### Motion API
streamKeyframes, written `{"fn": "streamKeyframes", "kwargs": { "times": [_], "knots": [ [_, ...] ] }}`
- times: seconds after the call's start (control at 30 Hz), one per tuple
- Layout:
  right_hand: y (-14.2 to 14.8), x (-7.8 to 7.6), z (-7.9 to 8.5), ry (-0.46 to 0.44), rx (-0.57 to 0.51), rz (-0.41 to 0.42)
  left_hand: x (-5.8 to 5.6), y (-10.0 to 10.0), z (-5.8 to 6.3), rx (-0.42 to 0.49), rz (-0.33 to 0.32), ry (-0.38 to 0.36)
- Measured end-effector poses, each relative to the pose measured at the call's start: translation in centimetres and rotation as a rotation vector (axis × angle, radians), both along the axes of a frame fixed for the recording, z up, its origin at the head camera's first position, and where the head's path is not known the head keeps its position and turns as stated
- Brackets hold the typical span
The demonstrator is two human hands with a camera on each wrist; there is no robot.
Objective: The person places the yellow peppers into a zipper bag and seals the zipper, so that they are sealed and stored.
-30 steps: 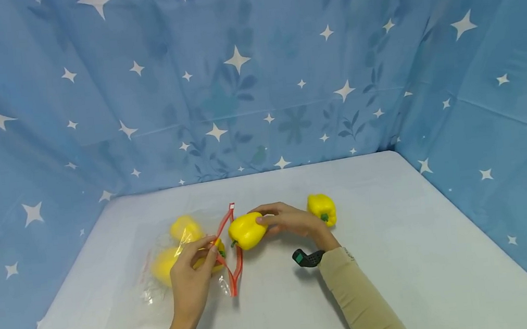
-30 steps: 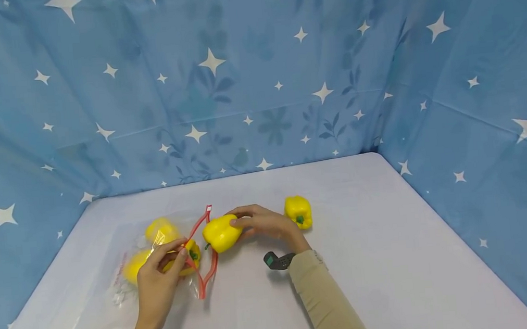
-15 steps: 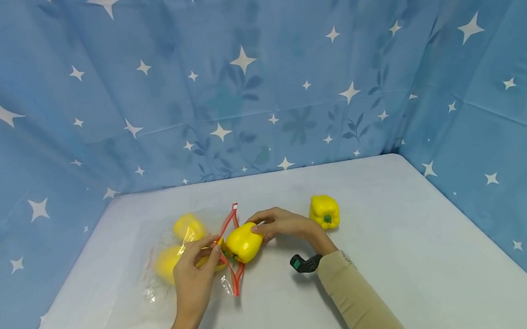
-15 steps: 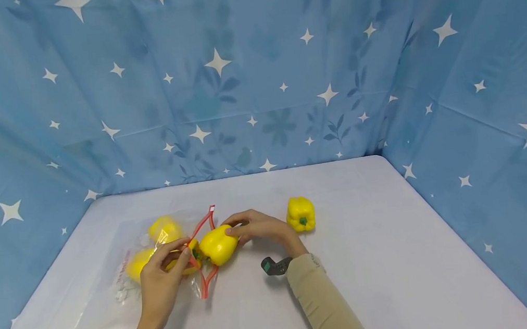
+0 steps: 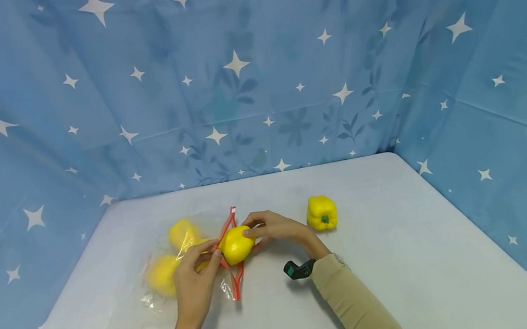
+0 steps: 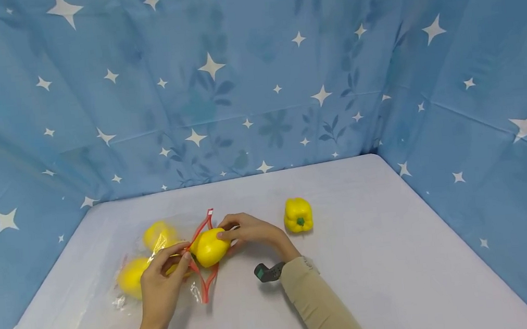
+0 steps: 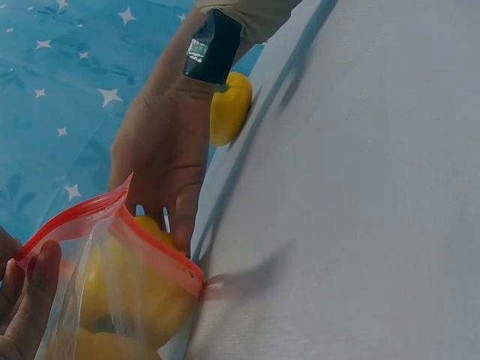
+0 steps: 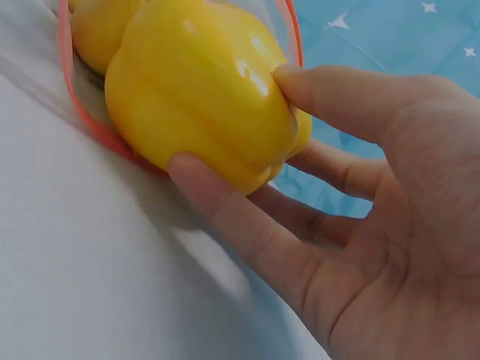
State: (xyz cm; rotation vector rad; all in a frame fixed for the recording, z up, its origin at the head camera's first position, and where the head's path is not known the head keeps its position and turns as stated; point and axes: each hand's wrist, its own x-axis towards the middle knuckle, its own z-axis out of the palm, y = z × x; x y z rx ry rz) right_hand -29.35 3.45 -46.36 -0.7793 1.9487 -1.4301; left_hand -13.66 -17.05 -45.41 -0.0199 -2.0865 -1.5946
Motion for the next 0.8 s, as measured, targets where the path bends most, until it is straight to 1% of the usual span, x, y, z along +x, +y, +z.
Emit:
{"fn": "streamKeyframes", "kwargs": {
  "times": [0.1,0.27,0.4,0.5,0.63,0.8],
  "knots": [
    [-0.5,0.2,0.1,-0.011,-0.013,-0.019,0.0,0.0,-0.1,-0.012,0.014,0.017],
    [-1.4,0.7,0.7,-0.033,-0.026,-0.041,0.0,-0.1,-0.1,0.001,0.018,0.021],
    [-2.0,1.4,1.2,0.005,0.024,-0.051,0.2,-0.2,0.0,0.008,0.011,0.012],
    [-2.3,1.8,1.4,0.038,0.068,-0.043,0.3,-0.3,0.0,0.017,0.010,-0.004],
    [-2.4,2.0,1.6,0.080,0.113,-0.064,0.3,-0.4,0.0,0.015,0.012,-0.015],
    [-2.0,1.9,1.8,0.056,0.134,-0.112,0.2,-0.3,0.1,0.015,0.008,-0.024]
  ]
}}
